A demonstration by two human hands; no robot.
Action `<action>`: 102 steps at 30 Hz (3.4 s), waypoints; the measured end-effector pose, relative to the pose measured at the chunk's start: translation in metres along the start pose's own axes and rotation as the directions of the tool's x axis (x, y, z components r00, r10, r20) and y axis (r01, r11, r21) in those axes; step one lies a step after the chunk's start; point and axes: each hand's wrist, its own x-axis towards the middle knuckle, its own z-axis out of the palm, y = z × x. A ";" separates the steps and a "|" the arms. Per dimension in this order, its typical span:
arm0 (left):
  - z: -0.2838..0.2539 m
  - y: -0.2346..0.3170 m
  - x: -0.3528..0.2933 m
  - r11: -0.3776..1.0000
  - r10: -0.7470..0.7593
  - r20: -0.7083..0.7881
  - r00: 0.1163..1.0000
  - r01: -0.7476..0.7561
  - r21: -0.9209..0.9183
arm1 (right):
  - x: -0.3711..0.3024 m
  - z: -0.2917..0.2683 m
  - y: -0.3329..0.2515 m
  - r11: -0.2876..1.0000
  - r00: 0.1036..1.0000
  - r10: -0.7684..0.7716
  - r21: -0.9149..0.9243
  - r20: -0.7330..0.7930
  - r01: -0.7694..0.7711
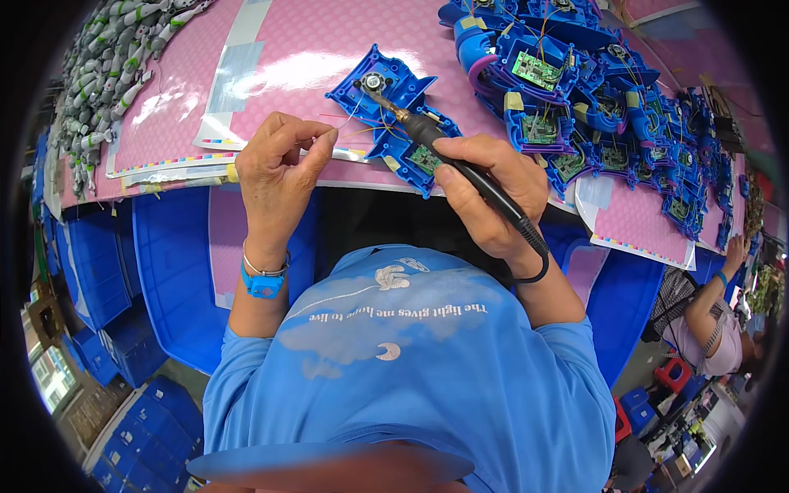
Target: Soldering components onto small blue circuit boards at an industrial workbench.
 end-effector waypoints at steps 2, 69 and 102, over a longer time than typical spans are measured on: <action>0.000 0.000 0.000 1.000 -0.002 0.003 1.000 0.002 -0.004 | 0.001 0.000 0.000 1.000 1.000 0.002 -0.008 0.006 -0.002; 0.002 -0.016 0.004 0.998 -0.060 0.009 0.998 0.060 0.020 | 0.011 0.007 0.000 0.990 0.986 0.137 -0.043 0.098 -0.134; 0.010 -0.029 0.016 0.706 0.584 0.144 0.799 -0.587 0.395 | 0.009 0.008 0.001 0.995 0.993 0.102 -0.020 0.057 -0.101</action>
